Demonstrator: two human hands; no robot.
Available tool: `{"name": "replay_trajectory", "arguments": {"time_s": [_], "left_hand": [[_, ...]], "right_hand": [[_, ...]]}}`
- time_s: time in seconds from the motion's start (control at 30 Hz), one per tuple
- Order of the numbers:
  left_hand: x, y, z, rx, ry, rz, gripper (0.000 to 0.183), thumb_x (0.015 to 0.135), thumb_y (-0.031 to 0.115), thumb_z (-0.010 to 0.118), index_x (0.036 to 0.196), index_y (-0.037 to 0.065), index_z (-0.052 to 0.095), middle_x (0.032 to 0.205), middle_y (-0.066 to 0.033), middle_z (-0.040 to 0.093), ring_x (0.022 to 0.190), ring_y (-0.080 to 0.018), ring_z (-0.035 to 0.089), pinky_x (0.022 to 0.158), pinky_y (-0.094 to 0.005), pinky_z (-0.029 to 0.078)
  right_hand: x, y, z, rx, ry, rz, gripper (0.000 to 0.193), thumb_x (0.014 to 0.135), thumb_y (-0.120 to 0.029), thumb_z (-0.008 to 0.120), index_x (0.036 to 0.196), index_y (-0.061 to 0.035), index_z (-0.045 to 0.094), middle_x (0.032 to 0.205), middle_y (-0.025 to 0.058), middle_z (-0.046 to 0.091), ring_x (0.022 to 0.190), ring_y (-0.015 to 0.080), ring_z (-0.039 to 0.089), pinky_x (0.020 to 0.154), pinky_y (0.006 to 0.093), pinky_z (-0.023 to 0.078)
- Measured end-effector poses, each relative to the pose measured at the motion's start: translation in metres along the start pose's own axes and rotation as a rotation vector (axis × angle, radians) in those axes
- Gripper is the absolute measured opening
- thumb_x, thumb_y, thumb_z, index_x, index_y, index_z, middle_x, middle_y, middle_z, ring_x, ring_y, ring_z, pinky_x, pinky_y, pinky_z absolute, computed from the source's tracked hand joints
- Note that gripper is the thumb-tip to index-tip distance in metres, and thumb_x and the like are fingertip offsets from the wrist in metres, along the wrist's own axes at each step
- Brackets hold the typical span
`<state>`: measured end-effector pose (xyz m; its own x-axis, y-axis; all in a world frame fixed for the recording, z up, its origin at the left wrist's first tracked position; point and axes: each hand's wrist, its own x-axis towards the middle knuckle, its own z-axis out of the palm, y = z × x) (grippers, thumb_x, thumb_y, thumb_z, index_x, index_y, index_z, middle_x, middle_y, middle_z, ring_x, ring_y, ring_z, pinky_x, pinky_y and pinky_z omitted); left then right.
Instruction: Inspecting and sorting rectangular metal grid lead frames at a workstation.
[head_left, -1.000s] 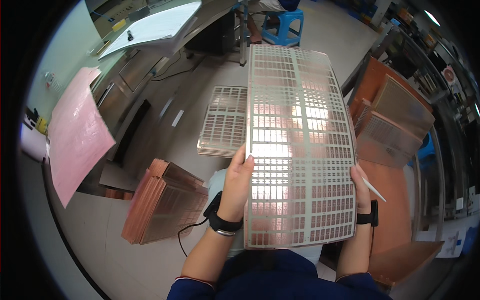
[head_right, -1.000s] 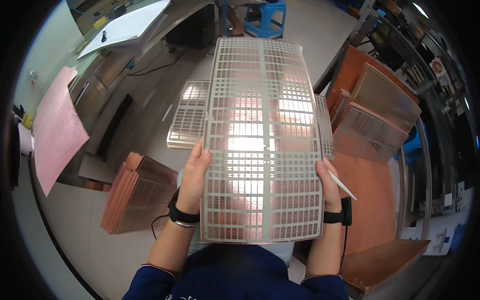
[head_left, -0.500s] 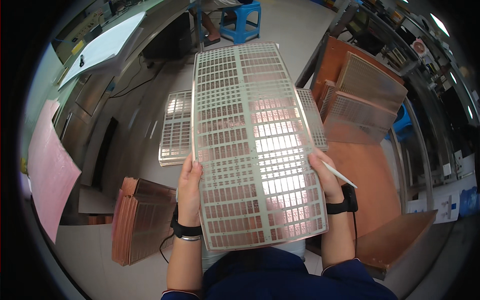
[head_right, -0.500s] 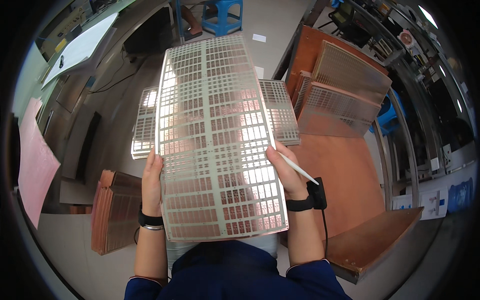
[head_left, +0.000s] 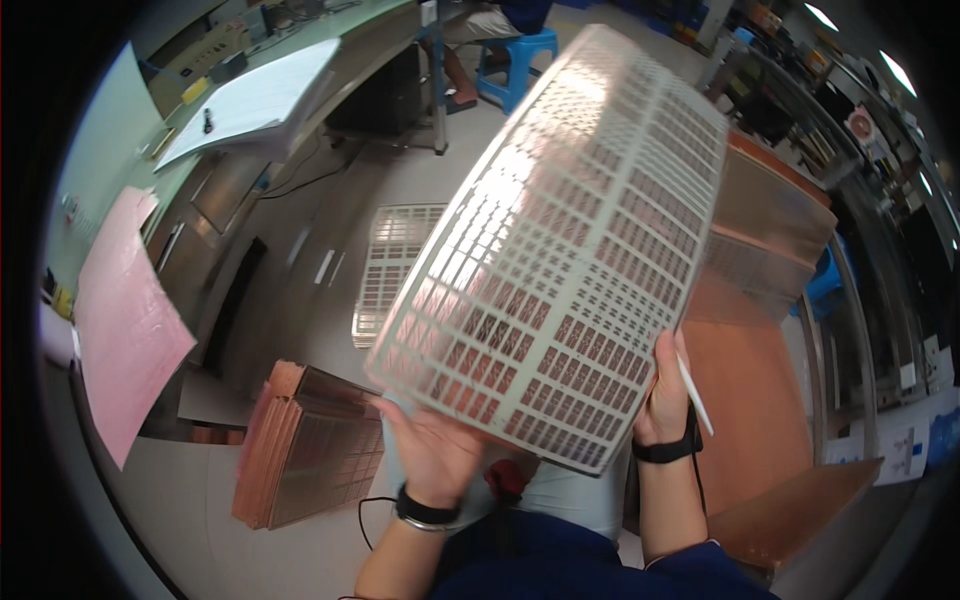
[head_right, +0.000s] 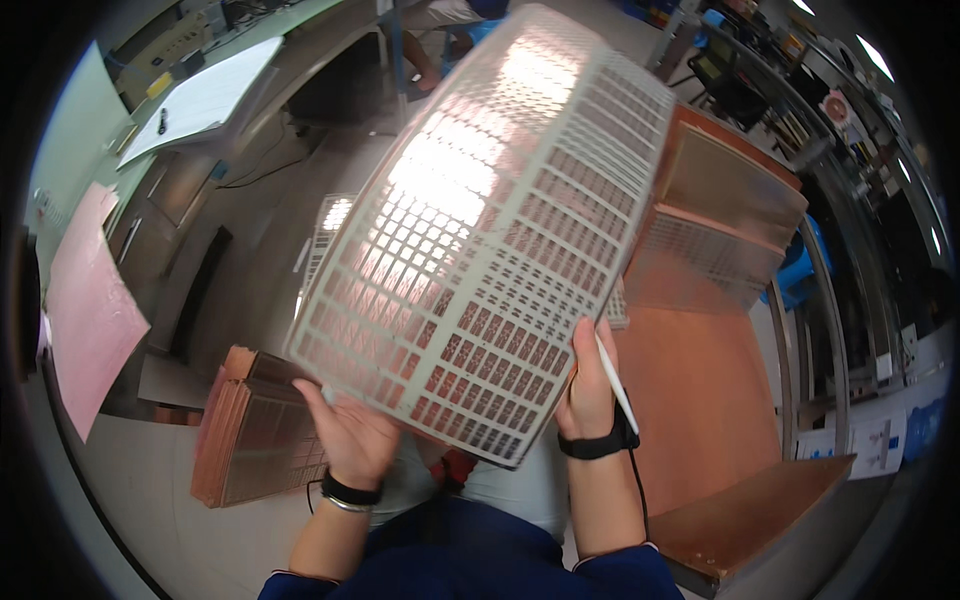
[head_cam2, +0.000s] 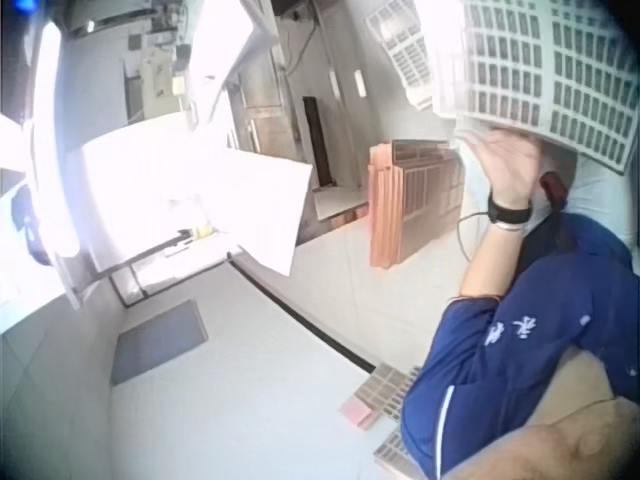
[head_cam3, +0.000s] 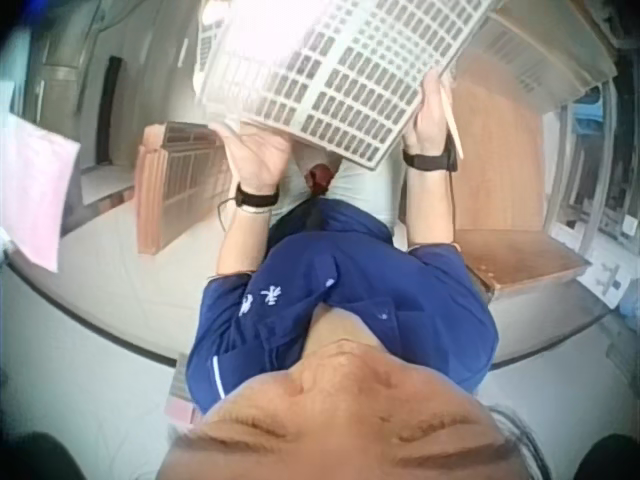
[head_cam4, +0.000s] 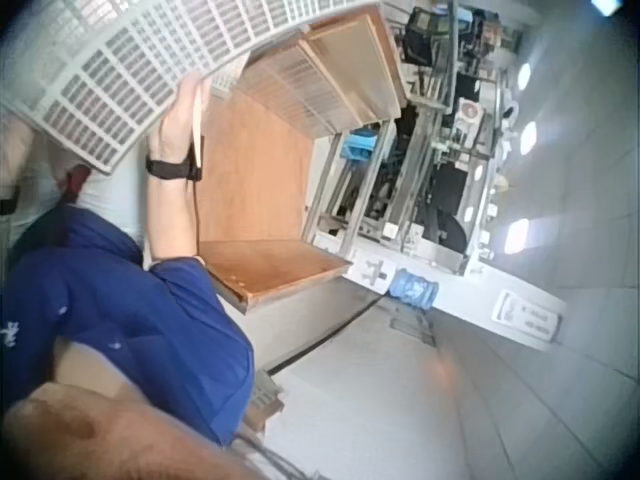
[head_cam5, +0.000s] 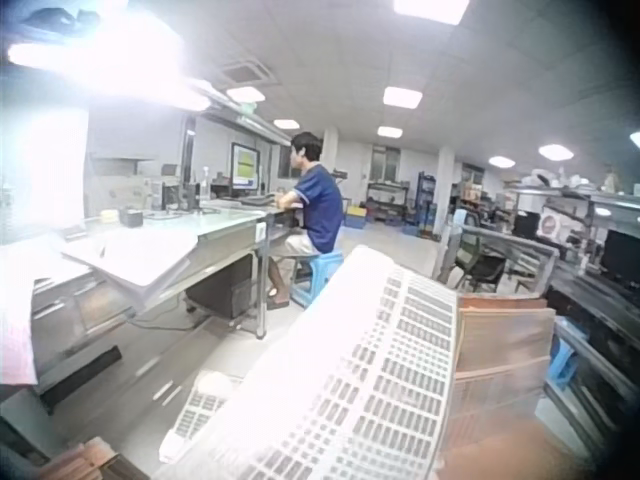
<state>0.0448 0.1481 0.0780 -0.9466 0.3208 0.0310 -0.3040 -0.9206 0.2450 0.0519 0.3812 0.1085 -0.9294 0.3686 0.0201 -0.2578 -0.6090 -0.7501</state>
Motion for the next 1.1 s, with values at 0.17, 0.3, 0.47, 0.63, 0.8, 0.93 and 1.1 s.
{"name": "replay_trajectory", "arguments": {"time_s": [0.17,0.3,0.47,0.63,0.8,0.93,1.1], "left_hand": [[0.002,-0.013,0.018,0.327,0.114,-0.027,0.051,0.094,0.034,0.047,0.133,0.002,0.034,0.131,-0.0120,0.046,0.119,-0.0247,0.047,0.100,-0.0404,0.038],[0.005,0.013,0.006,0.329,0.231,-0.029,0.040,0.097,0.028,0.043,0.128,0.004,0.042,0.123,-0.0103,0.053,0.113,-0.0215,0.051,0.096,-0.0362,0.042],[-0.004,0.048,-0.021,0.494,0.370,-0.003,0.034,0.097,0.024,0.043,0.121,0.000,0.046,0.116,-0.0094,0.057,0.103,-0.0172,0.056,0.089,-0.0312,0.046],[-0.008,0.076,-0.045,0.585,0.362,0.030,0.024,0.096,0.019,0.046,0.110,0.000,0.052,0.103,-0.0063,0.062,0.091,-0.0111,0.059,0.081,-0.0255,0.048],[-0.010,0.094,-0.076,0.758,0.478,0.116,0.023,0.097,0.019,0.045,0.100,0.000,0.056,0.093,-0.0049,0.063,0.082,-0.0087,0.058,0.074,-0.0233,0.048],[-0.012,0.106,-0.091,0.889,0.585,0.156,0.027,0.098,0.021,0.042,0.099,-0.001,0.059,0.089,-0.0039,0.063,0.078,-0.0085,0.057,0.072,-0.0237,0.047],[-0.018,0.116,-0.098,1.033,0.675,0.153,0.030,0.098,0.021,0.041,0.103,-0.002,0.059,0.092,-0.0045,0.063,0.080,-0.0094,0.058,0.073,-0.0251,0.047]], "right_hand": [[-0.017,0.006,-0.011,0.048,-0.080,0.101,0.041,0.094,-0.014,0.048,0.131,-0.0028,0.037,0.127,0.0101,0.050,0.115,0.0222,0.051,0.098,0.0389,0.042],[0.007,-0.038,-0.048,0.183,-0.023,-0.114,0.044,0.094,-0.028,0.050,0.128,-0.0017,0.042,0.127,0.0111,0.050,0.113,0.0226,0.051,0.099,0.0406,0.042],[0.007,-0.101,-0.120,0.091,0.385,-0.316,0.038,0.096,-0.026,0.043,0.126,-0.0026,0.045,0.124,0.0117,0.053,0.109,0.0231,0.053,0.097,0.0390,0.043],[-0.012,-0.096,-0.151,0.029,0.439,-0.282,0.037,0.096,-0.021,0.041,0.126,0.0011,0.044,0.122,0.0123,0.054,0.106,0.0195,0.056,0.093,0.0345,0.048],[-0.018,-0.075,-0.153,0.015,0.383,-0.149,0.035,0.096,-0.016,0.039,0.125,0.0029,0.045,0.121,0.0126,0.055,0.109,0.0194,0.055,0.095,0.0321,0.048],[-0.015,-0.074,-0.144,-0.120,0.355,-0.068,0.038,0.095,-0.018,0.041,0.126,0.0032,0.045,0.122,0.0124,0.054,0.109,0.0185,0.055,0.093,0.0313,0.049],[-0.010,-0.076,-0.125,-0.381,0.286,0.019,0.041,0.096,-0.023,0.039,0.126,0.0049,0.045,0.124,0.0144,0.051,0.111,0.0191,0.053,0.092,0.0299,0.047]]}}
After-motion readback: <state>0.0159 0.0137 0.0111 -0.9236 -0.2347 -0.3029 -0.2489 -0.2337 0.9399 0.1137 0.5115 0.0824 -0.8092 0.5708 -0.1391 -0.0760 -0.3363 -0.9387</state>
